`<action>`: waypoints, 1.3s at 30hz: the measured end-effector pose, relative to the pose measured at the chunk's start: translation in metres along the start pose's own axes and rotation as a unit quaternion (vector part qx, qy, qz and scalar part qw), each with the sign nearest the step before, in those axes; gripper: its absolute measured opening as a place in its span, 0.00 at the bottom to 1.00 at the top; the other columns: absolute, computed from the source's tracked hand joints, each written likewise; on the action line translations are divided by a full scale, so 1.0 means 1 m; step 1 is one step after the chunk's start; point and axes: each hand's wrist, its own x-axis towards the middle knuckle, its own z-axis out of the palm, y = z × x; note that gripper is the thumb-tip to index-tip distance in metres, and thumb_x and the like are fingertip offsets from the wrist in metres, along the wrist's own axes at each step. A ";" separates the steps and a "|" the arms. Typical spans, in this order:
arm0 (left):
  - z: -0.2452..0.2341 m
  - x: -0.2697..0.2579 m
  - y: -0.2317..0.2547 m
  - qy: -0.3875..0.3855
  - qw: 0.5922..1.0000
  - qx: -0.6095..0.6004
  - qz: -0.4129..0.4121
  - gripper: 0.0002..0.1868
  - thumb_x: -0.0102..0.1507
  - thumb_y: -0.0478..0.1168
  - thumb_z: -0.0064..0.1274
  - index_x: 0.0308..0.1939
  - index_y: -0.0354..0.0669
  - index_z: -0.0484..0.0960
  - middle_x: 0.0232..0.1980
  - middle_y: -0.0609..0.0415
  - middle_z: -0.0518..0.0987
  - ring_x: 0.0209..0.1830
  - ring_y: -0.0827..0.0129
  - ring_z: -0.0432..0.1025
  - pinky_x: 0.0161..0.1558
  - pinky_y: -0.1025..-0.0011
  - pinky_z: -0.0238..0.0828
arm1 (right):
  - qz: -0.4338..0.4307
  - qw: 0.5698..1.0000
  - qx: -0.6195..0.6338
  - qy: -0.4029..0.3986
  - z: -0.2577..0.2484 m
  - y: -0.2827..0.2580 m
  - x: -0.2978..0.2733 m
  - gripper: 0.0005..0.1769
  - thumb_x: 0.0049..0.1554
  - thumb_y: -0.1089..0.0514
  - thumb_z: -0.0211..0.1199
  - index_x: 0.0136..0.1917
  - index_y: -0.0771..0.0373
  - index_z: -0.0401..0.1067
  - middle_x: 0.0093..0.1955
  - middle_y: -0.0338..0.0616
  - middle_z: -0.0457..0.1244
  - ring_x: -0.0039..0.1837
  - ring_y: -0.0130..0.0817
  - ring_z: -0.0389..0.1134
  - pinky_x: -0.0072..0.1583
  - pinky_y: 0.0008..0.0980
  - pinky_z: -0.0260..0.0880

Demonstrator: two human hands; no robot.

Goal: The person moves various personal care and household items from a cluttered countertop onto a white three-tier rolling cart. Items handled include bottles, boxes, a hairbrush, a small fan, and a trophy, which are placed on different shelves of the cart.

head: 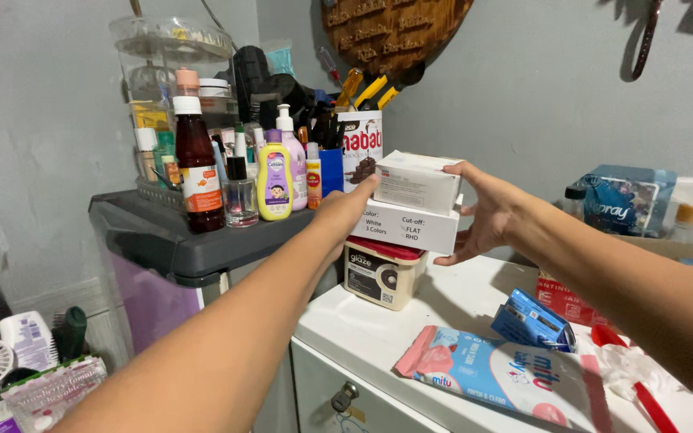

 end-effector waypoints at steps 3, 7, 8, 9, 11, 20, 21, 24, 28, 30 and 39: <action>0.006 -0.014 0.008 0.003 0.997 -0.076 0.033 0.36 0.60 0.60 0.54 0.50 0.25 0.82 0.49 0.40 0.85 0.47 0.61 0.80 0.47 0.64 0.77 | -0.019 1.000 0.017 0.007 0.000 -0.004 -0.013 0.64 0.39 0.37 0.69 0.80 0.58 0.44 0.71 0.70 0.51 0.71 0.68 0.57 0.60 0.71 0.65; 0.004 -0.036 0.027 0.100 0.989 -0.030 0.100 0.34 0.61 0.61 0.53 0.39 0.25 0.84 0.42 0.43 0.84 0.42 0.65 0.77 0.44 0.66 0.73 | -0.026 0.999 0.028 -0.031 0.004 -0.012 -0.037 0.65 0.36 0.37 0.69 0.81 0.57 0.48 0.71 0.72 0.50 0.71 0.69 0.56 0.57 0.65 0.68; 0.002 -0.042 0.031 0.120 0.986 -0.052 0.100 0.32 0.60 0.60 0.54 0.36 0.27 0.83 0.41 0.44 0.84 0.40 0.65 0.76 0.42 0.65 0.73 | -0.032 0.998 0.029 -0.039 0.007 -0.013 -0.043 0.65 0.35 0.38 0.69 0.81 0.56 0.48 0.72 0.72 0.50 0.72 0.70 0.56 0.57 0.64 0.68; 0.000 -0.048 0.035 0.140 0.982 -0.074 0.100 0.30 0.59 0.59 0.54 0.34 0.28 0.82 0.39 0.44 0.83 0.39 0.65 0.76 0.41 0.64 0.73 | -0.039 0.998 0.029 -0.047 0.010 -0.012 -0.048 0.66 0.35 0.38 0.69 0.82 0.54 0.48 0.73 0.73 0.49 0.72 0.72 0.55 0.56 0.64 0.69; -0.009 -0.062 0.044 0.180 0.975 -0.084 0.099 0.29 0.59 0.58 0.54 0.29 0.29 0.78 0.36 0.44 0.81 0.35 0.64 0.74 0.39 0.63 0.72 | -0.054 0.997 0.031 -0.041 0.019 -0.010 -0.061 0.67 0.37 0.38 0.69 0.83 0.53 0.42 0.75 0.77 0.47 0.73 0.73 0.55 0.57 0.64 0.69; -0.090 -0.139 0.050 0.349 0.916 -0.137 0.143 0.28 0.61 0.61 0.51 0.42 0.36 0.73 0.45 0.45 0.76 0.44 0.63 0.70 0.49 0.67 0.68 | -0.096 0.985 0.002 -0.144 0.096 0.024 -0.123 0.61 0.33 0.36 0.68 0.77 0.54 0.54 0.75 0.65 0.52 0.72 0.71 0.57 0.54 0.64 0.69; -0.103 -0.150 0.050 0.357 0.911 -0.146 0.148 0.29 0.61 0.61 0.50 0.44 0.35 0.73 0.47 0.44 0.75 0.46 0.62 0.70 0.50 0.66 0.68 | -0.100 0.983 -0.007 -0.157 0.109 0.030 -0.130 0.60 0.33 0.36 0.68 0.76 0.55 0.58 0.74 0.64 0.53 0.71 0.71 0.58 0.54 0.64 0.70; -0.153 -0.181 0.043 0.391 0.899 -0.143 0.137 0.29 0.61 0.62 0.49 0.46 0.38 0.73 0.48 0.47 0.76 0.46 0.63 0.71 0.51 0.66 0.68 | -0.084 0.972 -0.011 -0.221 0.155 0.050 -0.145 0.55 0.35 0.34 0.68 0.73 0.55 0.62 0.72 0.58 0.56 0.69 0.67 0.59 0.55 0.61 0.70; -0.232 -0.221 0.033 0.433 0.888 -0.112 0.109 0.31 0.60 0.64 0.51 0.46 0.38 0.72 0.45 0.50 0.76 0.45 0.66 0.71 0.49 0.66 0.68 | -0.080 0.967 -0.011 -0.242 0.226 0.092 -0.163 0.54 0.37 0.34 0.67 0.73 0.57 0.63 0.71 0.58 0.58 0.69 0.60 0.62 0.56 0.64 0.70; -0.275 -0.240 0.021 0.404 0.899 -0.151 0.079 0.30 0.60 0.62 0.51 0.47 0.38 0.70 0.44 0.49 0.75 0.41 0.64 0.71 0.44 0.64 0.70 | -0.050 0.967 -0.006 -0.249 0.261 0.116 -0.170 0.54 0.35 0.34 0.68 0.73 0.53 0.63 0.70 0.57 0.59 0.68 0.58 0.62 0.57 0.63 0.69; -0.425 -0.345 -0.035 0.241 0.951 -0.113 -0.157 0.49 0.50 0.73 0.52 0.66 0.47 0.69 0.63 0.41 0.70 0.56 0.43 0.72 0.58 0.39 0.64 | 0.036 0.990 0.074 -0.114 0.371 0.235 -0.212 0.49 0.38 0.41 0.68 0.72 0.55 0.60 0.70 0.73 0.53 0.71 0.66 0.57 0.61 0.71 0.63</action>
